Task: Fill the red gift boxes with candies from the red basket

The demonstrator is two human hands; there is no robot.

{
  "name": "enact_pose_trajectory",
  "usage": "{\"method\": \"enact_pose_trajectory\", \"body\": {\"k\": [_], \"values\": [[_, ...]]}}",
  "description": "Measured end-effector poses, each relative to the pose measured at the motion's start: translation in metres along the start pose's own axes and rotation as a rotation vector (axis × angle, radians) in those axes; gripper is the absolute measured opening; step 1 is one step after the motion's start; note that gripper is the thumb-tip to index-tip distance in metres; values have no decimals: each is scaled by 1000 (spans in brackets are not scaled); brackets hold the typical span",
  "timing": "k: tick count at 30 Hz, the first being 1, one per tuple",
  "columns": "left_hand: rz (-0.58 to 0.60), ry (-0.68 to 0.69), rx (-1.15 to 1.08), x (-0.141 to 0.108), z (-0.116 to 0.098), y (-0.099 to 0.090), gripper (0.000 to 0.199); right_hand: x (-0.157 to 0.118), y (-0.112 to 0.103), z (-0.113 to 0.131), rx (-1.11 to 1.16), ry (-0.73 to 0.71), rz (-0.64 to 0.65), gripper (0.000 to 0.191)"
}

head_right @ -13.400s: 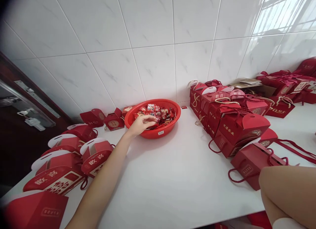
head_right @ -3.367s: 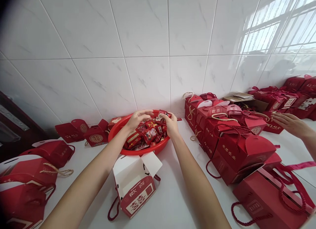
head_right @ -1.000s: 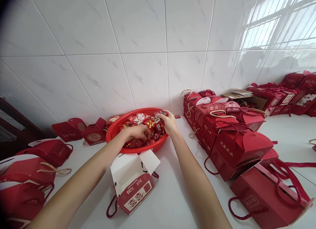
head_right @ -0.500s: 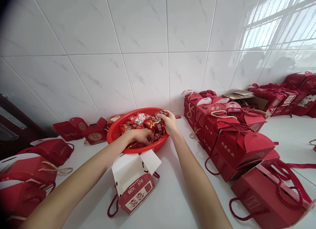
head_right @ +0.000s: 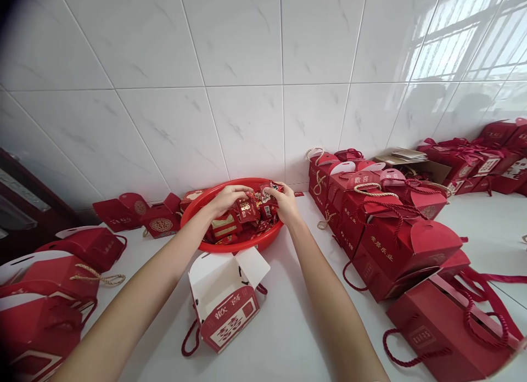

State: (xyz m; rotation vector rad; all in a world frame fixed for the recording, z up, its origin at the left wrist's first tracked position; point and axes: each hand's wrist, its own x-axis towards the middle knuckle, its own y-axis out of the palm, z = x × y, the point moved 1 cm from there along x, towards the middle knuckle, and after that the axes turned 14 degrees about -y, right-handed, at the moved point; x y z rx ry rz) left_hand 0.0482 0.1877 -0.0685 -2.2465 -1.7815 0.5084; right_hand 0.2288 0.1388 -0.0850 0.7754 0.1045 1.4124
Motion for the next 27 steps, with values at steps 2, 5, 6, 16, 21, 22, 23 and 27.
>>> {"method": "enact_pose_trajectory", "body": {"k": [2, 5, 6, 16, 21, 22, 23, 27], "values": [[-15, -24, -46, 0, 1, 0, 39, -1, 1, 2, 3, 8, -3, 39], [-29, -45, -93, -2, 1, 0, 58, -2, 2, 4, 6, 26, -20, 37], [-38, -47, -104, -2, 1, 0, 64, -2, 3, 4, 6, 28, -24, 37], [-189, -23, -158, -2, 0, -4, 59, -2, 0, 2, 9, 25, 3, 42], [-164, 91, -157, -10, -10, -2, 20, -2, 3, 5, 19, 57, 34, 37], [-164, 126, -151, -12, -13, -2, 11, -2, 4, 6, 40, 94, 48, 34], [-170, 172, -138, -16, -15, -2, 5, -2, 6, 7, 67, 141, 67, 32], [-268, 428, -60, -39, -21, -5, 6, -3, 14, 20, 156, 270, 162, 25]]}}
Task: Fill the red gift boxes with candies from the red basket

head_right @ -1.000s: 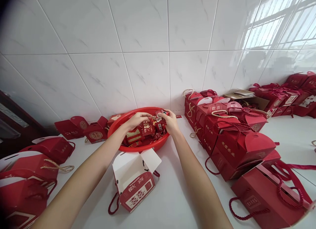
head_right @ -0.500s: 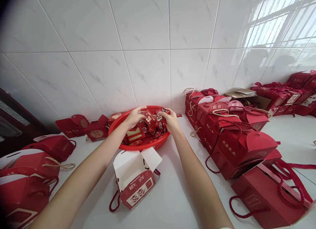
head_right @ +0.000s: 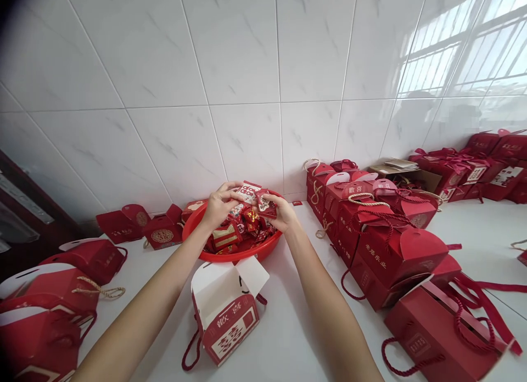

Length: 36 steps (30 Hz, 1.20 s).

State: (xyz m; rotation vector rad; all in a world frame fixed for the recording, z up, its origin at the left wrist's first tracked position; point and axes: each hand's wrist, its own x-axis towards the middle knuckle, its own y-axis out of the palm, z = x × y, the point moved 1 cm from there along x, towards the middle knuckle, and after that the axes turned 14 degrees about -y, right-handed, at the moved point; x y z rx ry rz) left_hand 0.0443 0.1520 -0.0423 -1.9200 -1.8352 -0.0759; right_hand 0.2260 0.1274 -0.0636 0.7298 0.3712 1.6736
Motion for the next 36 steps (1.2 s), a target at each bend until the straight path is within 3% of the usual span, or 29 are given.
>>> {"method": "enact_pose_trajectory", "body": {"k": [4, 9, 12, 17, 19, 24, 28, 31, 36], "values": [[-54, 116, 19, -34, -15, -13, 13, -12, 17, 16, -18, -43, 21, 27], [-36, 117, 14, -83, -37, -25, 15, -37, 43, 37, -188, -116, 124, 34], [36, 103, -32, -102, -45, -32, 12, -52, 53, 48, -307, -206, 177, 34], [88, 17, -31, -113, -51, -47, 15, -74, 59, 62, -666, -340, 303, 21], [125, -84, 171, -117, -54, -54, 20, -82, 63, 63, -800, -328, 409, 18], [396, -263, 773, -135, -65, -66, 31, -94, 75, 51, -1001, -203, 721, 12], [564, -354, 849, -144, -67, -73, 28, -94, 80, 33, -1098, -82, 906, 12], [621, -419, 805, -144, -66, -78, 26, -93, 81, 24, -1184, -50, 936, 12], [660, -452, 794, -144, -65, -84, 45, -92, 81, 21, -1208, -74, 897, 11]]}}
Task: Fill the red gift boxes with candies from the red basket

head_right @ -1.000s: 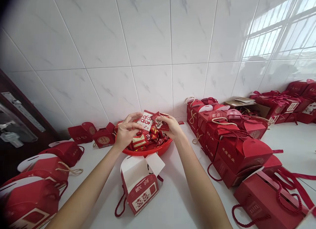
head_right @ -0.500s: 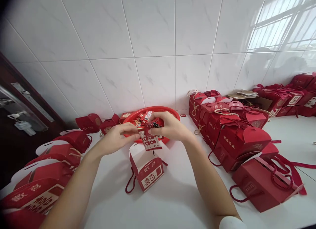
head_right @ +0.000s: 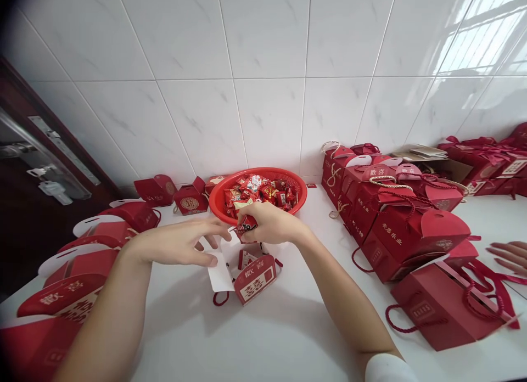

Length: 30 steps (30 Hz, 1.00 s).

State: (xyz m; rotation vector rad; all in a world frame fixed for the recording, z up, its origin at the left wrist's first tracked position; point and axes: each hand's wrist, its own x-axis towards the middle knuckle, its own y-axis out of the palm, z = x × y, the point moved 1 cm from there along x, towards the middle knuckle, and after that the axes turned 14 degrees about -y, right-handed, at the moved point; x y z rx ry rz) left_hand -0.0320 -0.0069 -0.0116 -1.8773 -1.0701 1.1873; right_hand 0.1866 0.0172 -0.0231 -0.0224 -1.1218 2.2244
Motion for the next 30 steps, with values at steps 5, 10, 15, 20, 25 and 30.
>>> {"method": "enact_pose_trajectory", "body": {"k": [5, 10, 15, 20, 25, 30], "values": [[44, -6, 46, -1, -2, 2, 52, 4, 9, 0, 63, 17, 32, 11], [51, -1, 42, -1, -3, 1, 56, 5, 15, 0, 125, 58, -44, 14], [98, -12, 162, -5, -8, -1, 62, 3, 10, 2, 129, 114, -147, 16], [109, -1, 177, -6, -12, -2, 62, 9, 17, -2, 46, 71, -85, 17], [108, -18, 183, -5, -10, -2, 62, 9, 20, -6, -110, 159, -64, 13], [98, -27, 177, -6, -8, -3, 64, -1, -1, -2, -186, 194, -159, 15]]}}
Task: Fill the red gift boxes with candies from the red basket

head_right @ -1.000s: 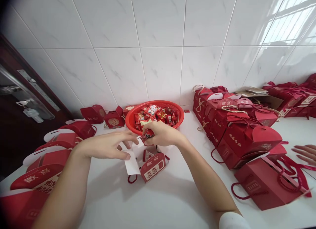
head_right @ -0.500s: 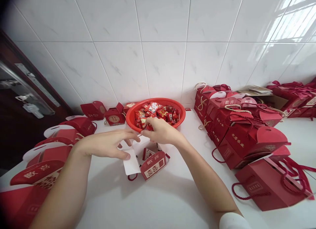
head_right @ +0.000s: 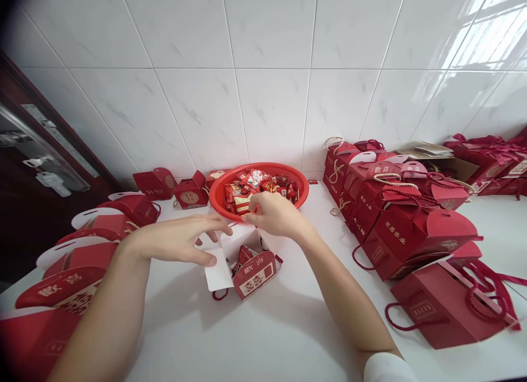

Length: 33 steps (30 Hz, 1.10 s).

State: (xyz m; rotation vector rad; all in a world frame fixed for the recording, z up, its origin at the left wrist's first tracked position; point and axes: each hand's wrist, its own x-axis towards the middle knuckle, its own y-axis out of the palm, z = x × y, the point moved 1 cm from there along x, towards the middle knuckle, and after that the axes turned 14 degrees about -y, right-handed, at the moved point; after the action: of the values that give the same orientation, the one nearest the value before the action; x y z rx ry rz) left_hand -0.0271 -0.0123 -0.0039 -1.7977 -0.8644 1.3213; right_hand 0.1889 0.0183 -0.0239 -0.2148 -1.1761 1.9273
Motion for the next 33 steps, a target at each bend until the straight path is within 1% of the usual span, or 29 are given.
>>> {"method": "enact_pose_trajectory", "body": {"k": [3, 6, 8, 10, 12, 14, 17, 19, 21, 22, 24, 26, 29, 33], "values": [[-30, 19, -39, -3, 4, -2, 63, -6, -16, -1, -42, 58, -9, 20], [-69, 40, -62, -6, 8, -4, 59, -14, -24, -5, -129, 121, 28, 24], [-79, 55, -56, -7, 9, -5, 58, -19, -24, -9, -197, 171, 98, 28], [-73, 61, -41, -7, 7, -5, 60, -25, -22, -13, -244, 208, 211, 37], [-65, 48, -27, -7, 4, -5, 63, -31, -18, -13, -269, 210, 319, 46], [-50, 51, -13, -8, 1, -4, 65, -36, -15, -9, -291, 191, 381, 51], [-8, 126, 2, -11, -2, -3, 61, -42, -14, 3, -328, 150, 383, 48], [9, 161, -11, -12, -2, -3, 48, -45, -14, 13, -308, 113, 345, 41], [9, 164, -51, -9, -3, -1, 33, -48, -14, 23, -247, 50, 327, 33], [8, 162, -76, -6, -4, 0, 27, -49, -13, 27, -213, 9, 336, 28], [-8, 145, -112, 1, -8, 3, 22, -50, -10, 32, -156, -73, 381, 23], [-58, 92, -105, 8, -12, 9, 25, -49, -6, 33, -126, -119, 434, 25], [-140, -9, -39, 17, -16, 16, 36, -47, -1, 28, -110, -117, 507, 35], [-183, -104, 33, 21, -15, 18, 49, -46, 4, 21, -68, -105, 584, 47]]}}
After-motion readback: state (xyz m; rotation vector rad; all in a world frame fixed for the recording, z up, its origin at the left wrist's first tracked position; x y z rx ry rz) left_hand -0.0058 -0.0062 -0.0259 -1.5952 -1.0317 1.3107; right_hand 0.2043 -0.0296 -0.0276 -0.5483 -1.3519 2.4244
